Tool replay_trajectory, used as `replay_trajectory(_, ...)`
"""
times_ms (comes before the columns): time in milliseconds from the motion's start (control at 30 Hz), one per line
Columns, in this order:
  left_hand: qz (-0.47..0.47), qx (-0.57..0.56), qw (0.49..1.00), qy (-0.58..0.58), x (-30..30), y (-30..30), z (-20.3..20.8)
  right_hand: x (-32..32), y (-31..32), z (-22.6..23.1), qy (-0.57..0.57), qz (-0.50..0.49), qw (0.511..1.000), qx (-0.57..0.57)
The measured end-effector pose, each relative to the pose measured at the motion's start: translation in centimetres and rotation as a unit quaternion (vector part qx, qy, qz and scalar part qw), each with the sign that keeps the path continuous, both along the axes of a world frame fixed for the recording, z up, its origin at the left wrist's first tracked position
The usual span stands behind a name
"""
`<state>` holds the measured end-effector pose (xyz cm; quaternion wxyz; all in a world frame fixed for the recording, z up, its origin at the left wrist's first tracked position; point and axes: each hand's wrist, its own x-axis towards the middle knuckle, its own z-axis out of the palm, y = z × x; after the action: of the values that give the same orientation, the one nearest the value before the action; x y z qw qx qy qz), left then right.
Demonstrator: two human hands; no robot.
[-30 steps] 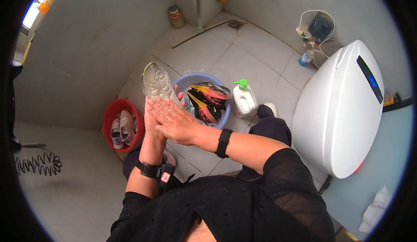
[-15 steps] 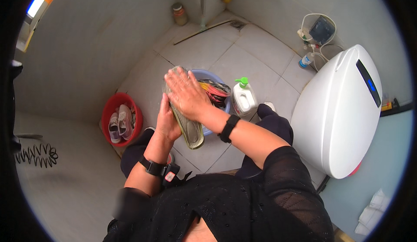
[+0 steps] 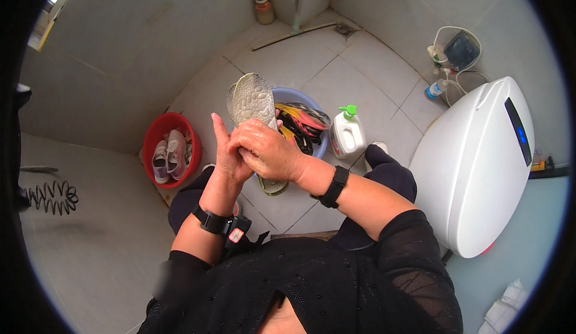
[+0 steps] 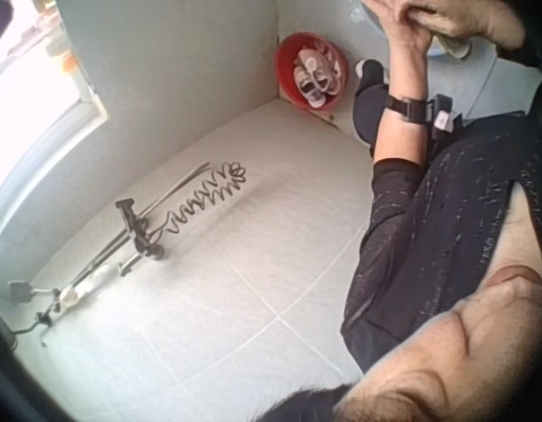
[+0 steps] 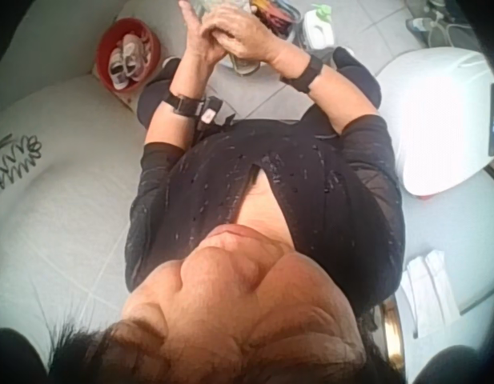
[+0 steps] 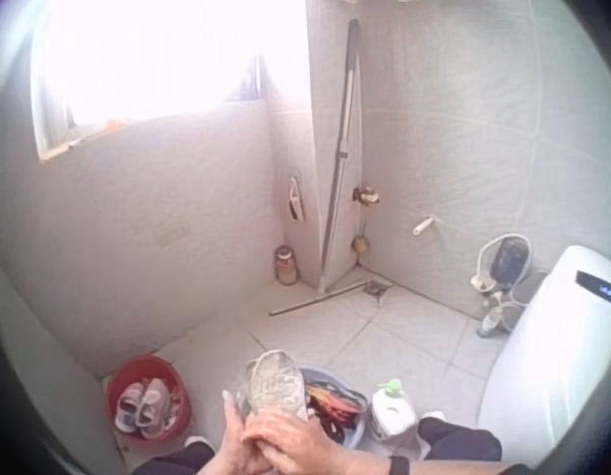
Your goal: The person washes a pair of black and yellow sneakers and their insoles in a blue basin of soapy water. They scrub the shoes and insoles with a brush, rinse them, and place them back in the basin.
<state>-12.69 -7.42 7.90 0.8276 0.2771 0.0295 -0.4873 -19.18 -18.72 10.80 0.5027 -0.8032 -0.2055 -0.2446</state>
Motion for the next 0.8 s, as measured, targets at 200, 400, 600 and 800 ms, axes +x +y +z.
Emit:
replay_trajectory(200,0.020,0.005,1.000,0.012,0.1,-0.3,-0.1,0.1,0.4,0.0,0.000,-0.044,0.999,0.021)
replay_trajectory(400,0.028,0.047,0.998,-0.021,0.2,-0.2,0.3,-0.5,0.2,-0.2,0.016,0.029,0.999,0.010)
replay_trajectory(600,-0.005,0.031,0.999,0.011,0.2,-0.3,0.1,-0.5,0.5,-0.1,0.001,-0.005,1.000,0.006)
replay_trajectory(800,0.017,0.030,0.998,-0.056,0.2,-0.3,0.7,-1.4,0.5,-0.1,-0.020,0.061,0.996,-0.062)
